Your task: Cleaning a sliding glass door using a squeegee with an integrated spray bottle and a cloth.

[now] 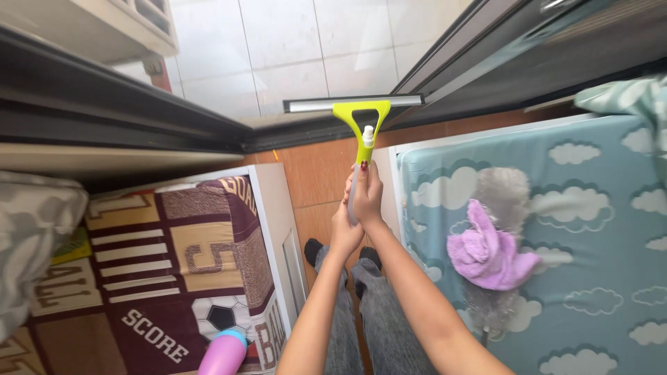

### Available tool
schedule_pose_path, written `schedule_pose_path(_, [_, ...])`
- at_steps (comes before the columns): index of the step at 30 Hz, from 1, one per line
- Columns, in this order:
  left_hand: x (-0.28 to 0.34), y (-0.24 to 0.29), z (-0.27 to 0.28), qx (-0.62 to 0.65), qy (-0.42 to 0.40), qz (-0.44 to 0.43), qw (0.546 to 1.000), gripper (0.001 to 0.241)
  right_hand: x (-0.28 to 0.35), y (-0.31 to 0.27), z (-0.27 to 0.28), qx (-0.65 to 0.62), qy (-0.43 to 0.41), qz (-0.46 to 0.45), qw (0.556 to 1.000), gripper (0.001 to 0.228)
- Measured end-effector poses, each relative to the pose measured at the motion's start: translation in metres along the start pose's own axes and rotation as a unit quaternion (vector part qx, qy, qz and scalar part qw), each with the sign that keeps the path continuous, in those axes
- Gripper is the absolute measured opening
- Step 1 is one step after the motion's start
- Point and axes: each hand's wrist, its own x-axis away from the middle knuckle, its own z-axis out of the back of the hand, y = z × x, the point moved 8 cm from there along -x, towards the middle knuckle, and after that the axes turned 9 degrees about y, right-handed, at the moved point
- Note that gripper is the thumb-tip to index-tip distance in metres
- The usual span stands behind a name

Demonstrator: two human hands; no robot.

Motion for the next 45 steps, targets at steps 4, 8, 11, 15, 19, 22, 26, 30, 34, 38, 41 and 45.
schedule_pose_path(4, [0.046, 0.122, 0.015, 0.036, 0.008, -0.059, 0.998, 0.067, 0.027, -0.129, -0.009, 0.009, -0.012, 0.070, 0.997, 0.039])
schedule_pose_path(8, [0.076, 0.207, 0.022, 0.044, 0.030, -0.150, 0.987, 0.066, 0.046, -0.238, -0.016, 0.038, -0.031, 0.163, 0.985, 0.040])
schedule_pose_path(11, [0.086, 0.261, 0.026, 0.067, 0.042, -0.233, 0.969, 0.064, 0.046, -0.295, -0.023, 0.008, -0.047, 0.190, 0.981, 0.040])
schedule_pose_path(15, [0.078, 0.301, 0.028, 0.076, 0.045, -0.248, 0.965, 0.061, 0.035, -0.345, -0.037, -0.001, -0.060, 0.218, 0.974, 0.040])
schedule_pose_path(19, [0.065, 0.337, 0.035, 0.063, 0.043, -0.249, 0.965, 0.064, 0.017, -0.371, -0.049, -0.020, -0.058, 0.226, 0.972, 0.045])
schedule_pose_path(22, [0.053, 0.346, 0.036, 0.050, 0.044, -0.277, 0.959, 0.066, -0.001, -0.372, -0.051, -0.035, -0.054, 0.219, 0.974, 0.050])
schedule_pose_path(26, [0.036, 0.347, 0.038, 0.021, 0.040, -0.270, 0.962, 0.065, -0.021, -0.361, -0.062, -0.075, -0.079, 0.171, 0.979, 0.054])
schedule_pose_path(30, [0.011, 0.338, 0.037, 0.002, 0.022, -0.211, 0.977, 0.063, -0.039, -0.336, -0.064, -0.095, -0.069, 0.165, 0.979, 0.053])
schedule_pose_path(34, [-0.010, 0.322, 0.035, 0.015, 0.006, -0.223, 0.975, 0.060, -0.052, -0.314, -0.068, -0.127, -0.078, 0.150, 0.977, 0.055])
schedule_pose_path(38, [-0.025, 0.303, 0.034, 0.018, 0.005, -0.229, 0.973, 0.061, -0.064, -0.284, -0.070, -0.174, -0.074, 0.104, 0.976, 0.055])
schedule_pose_path(41, [-0.032, 0.297, 0.036, 0.008, 0.017, -0.253, 0.967, 0.061, -0.069, -0.266, -0.070, -0.195, -0.069, 0.092, 0.974, 0.055])
schedule_pose_path(45, [-0.039, 0.285, 0.040, 0.003, 0.012, -0.248, 0.969, 0.055, -0.076, -0.239, -0.071, -0.216, -0.068, 0.078, 0.971, 0.058])
